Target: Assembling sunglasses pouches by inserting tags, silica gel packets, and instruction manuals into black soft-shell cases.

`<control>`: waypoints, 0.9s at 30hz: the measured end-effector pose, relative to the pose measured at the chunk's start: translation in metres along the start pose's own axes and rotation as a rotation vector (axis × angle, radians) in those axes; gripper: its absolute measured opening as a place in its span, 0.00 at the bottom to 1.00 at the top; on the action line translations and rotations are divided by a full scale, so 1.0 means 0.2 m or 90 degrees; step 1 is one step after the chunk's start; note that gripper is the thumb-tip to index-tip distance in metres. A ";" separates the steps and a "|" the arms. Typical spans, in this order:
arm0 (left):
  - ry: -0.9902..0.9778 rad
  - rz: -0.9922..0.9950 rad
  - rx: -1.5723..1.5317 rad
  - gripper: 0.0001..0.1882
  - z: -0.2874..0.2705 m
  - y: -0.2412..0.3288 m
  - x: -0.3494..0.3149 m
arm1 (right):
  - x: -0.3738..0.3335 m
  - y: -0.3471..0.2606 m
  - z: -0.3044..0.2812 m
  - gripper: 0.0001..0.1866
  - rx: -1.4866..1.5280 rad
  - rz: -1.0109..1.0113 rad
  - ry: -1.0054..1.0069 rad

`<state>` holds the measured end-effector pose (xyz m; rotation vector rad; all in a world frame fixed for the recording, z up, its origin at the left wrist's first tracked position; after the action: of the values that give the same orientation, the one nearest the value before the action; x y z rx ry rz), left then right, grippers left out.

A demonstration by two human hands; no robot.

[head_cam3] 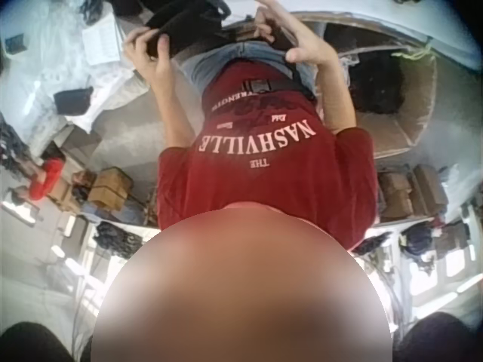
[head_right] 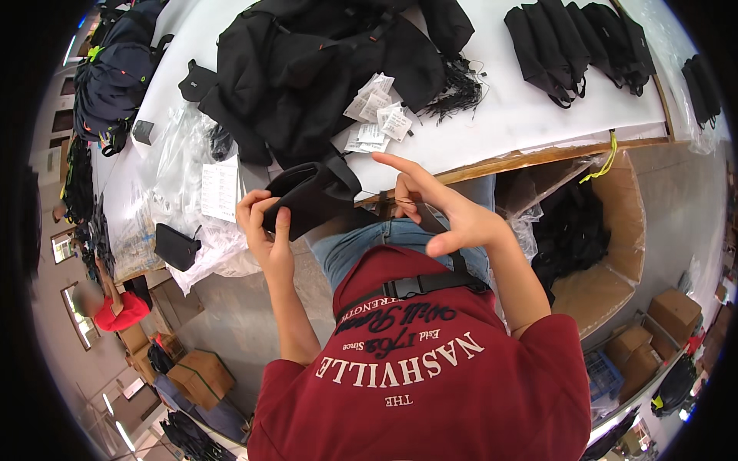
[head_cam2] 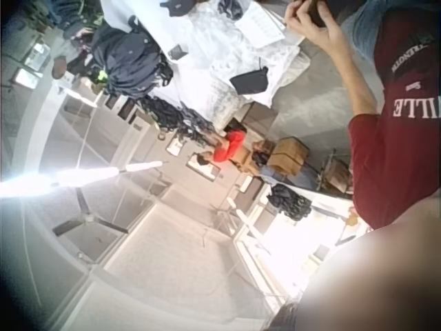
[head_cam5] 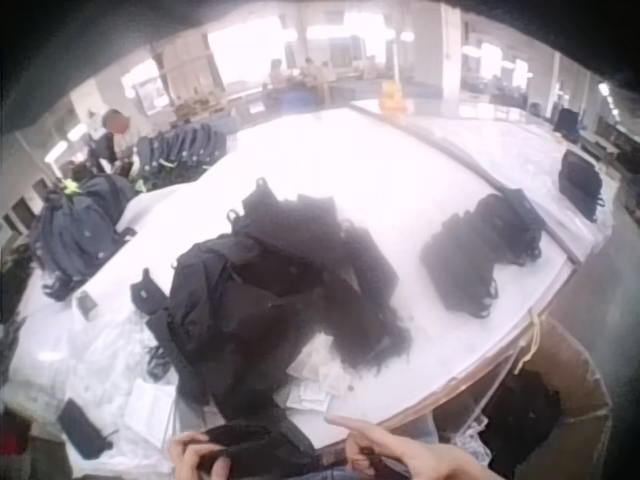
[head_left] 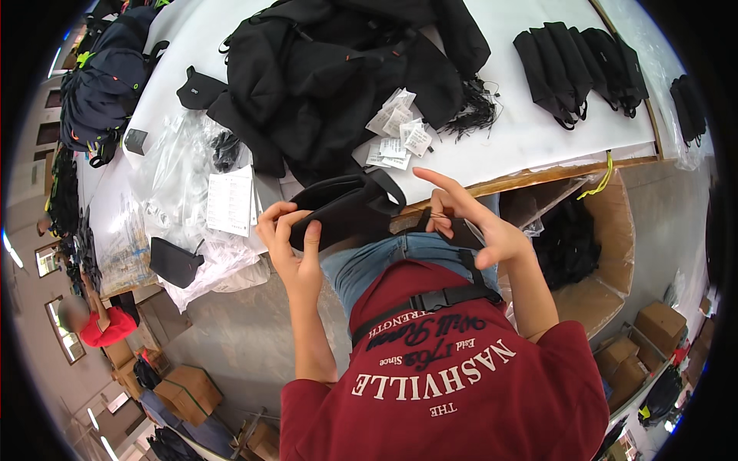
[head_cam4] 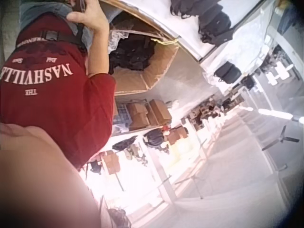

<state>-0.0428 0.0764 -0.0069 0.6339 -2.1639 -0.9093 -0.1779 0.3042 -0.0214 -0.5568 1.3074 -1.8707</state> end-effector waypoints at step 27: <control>-0.556 -0.120 -0.151 0.08 -0.07 0.15 -0.08 | 0.17 0.18 -0.10 0.17 0.601 0.240 0.476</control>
<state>-0.0272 0.1008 0.0166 0.3462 -2.6877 -1.7572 -0.2006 0.2833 -0.0644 0.8800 0.6816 -2.1375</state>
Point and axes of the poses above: each hand's wrist, its own x-axis towards the middle knuckle, its own z-axis out of the palm, y = z × x, the point moved 1 cm from there along x, towards the middle knuckle, and after that the axes turned 11 degrees about y, right-handed, at the moved point
